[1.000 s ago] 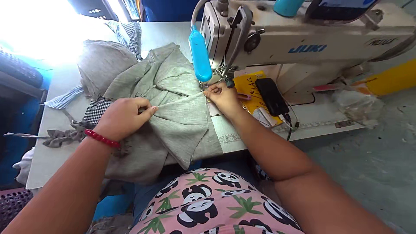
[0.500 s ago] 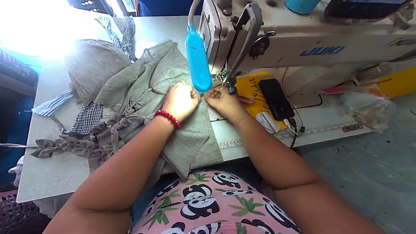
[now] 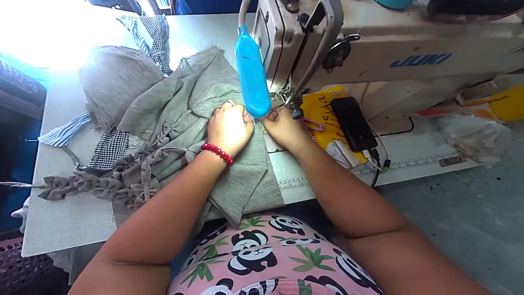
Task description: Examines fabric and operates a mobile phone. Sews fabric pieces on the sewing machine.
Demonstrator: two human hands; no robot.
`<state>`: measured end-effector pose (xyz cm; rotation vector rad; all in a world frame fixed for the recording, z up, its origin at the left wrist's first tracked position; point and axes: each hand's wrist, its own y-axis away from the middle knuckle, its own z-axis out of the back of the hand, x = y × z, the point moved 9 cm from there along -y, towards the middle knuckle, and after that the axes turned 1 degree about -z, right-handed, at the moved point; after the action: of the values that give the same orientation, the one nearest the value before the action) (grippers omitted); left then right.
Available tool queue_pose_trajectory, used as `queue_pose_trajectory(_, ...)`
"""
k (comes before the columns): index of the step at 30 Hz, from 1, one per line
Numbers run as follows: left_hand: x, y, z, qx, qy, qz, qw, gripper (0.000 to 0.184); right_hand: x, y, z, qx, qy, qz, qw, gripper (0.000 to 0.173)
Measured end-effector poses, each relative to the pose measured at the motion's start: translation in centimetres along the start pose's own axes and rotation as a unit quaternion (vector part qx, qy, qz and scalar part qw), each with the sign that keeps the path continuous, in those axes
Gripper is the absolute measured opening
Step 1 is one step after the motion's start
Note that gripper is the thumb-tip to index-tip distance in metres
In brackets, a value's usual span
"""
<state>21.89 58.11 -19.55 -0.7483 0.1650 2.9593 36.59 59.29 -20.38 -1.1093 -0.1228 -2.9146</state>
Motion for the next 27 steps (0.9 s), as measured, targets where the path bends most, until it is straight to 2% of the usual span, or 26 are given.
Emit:
queue_pose_trajectory(6, -0.1, 0.1, 0.1, -0.008, -0.013, 0.016, 1.000, 0.022, 0.4, 0.3, -0.1, 0.003, 0.058, -0.021, 0.998, 0.027)
queue_pose_trajectory(9, -0.4, 0.5, 0.3, -0.017, -0.018, -0.004, 1.000, 0.021, 0.4, 0.2, -0.3, 0.003, 0.048, -0.007, 0.999, 0.028)
queue_pose_trajectory(10, -0.9, 0.9, 0.4, -0.018, -0.027, -0.030, 0.999, 0.022, 0.5, 0.5, 0.0, 0.005, 0.026, 0.011, 1.000, 0.029)
queue_pose_trajectory(12, -2.5, 2.9, 0.6, -0.054, -0.079, -0.140, 0.985, 0.024, 1.2, 2.1, 1.6, 0.004, -0.006, 0.077, 0.997, 0.030)
queue_pose_trajectory(14, -4.3, 5.7, 0.2, -0.087, -0.137, -0.244, 0.956, 0.027, 1.8, 5.4, 5.2, -0.025, 0.000, 0.158, 0.987, 0.022)
queue_pose_trajectory(15, -4.7, 6.8, -0.2, -0.086, -0.156, -0.267, 0.947, 0.030, 1.6, 7.1, 7.5, -0.058, 0.015, 0.189, 0.980, 0.021)
queue_pose_trajectory(17, -4.5, 7.8, -1.0, -0.072, -0.174, -0.275, 0.943, 0.037, -1.3, 9.5, 12.5, -0.160, 0.069, 0.199, 0.964, 0.028)
queue_pose_trajectory(20, -3.5, 7.6, -1.6, -0.059, -0.158, -0.260, 0.951, 0.044, -9.0, 10.7, 19.2, -0.318, 0.178, 0.103, 0.925, 0.044)
queue_pose_trajectory(23, -3.3, 7.5, -1.7, -0.060, -0.149, -0.258, 0.953, 0.045, -16.0, 9.8, 21.4, -0.328, 0.236, 0.036, 0.914, 0.058)
queue_pose_trajectory(25, -3.0, 7.3, -1.6, -0.065, -0.148, -0.257, 0.953, 0.046, -18.6, 9.2, 21.1, -0.316, 0.236, 0.053, 0.917, 0.058)
queue_pose_trajectory(27, -2.9, 7.2, -1.6, -0.067, -0.146, -0.256, 0.953, 0.046, -19.4, 9.1, 20.5, -0.318, 0.226, 0.072, 0.918, 0.060)
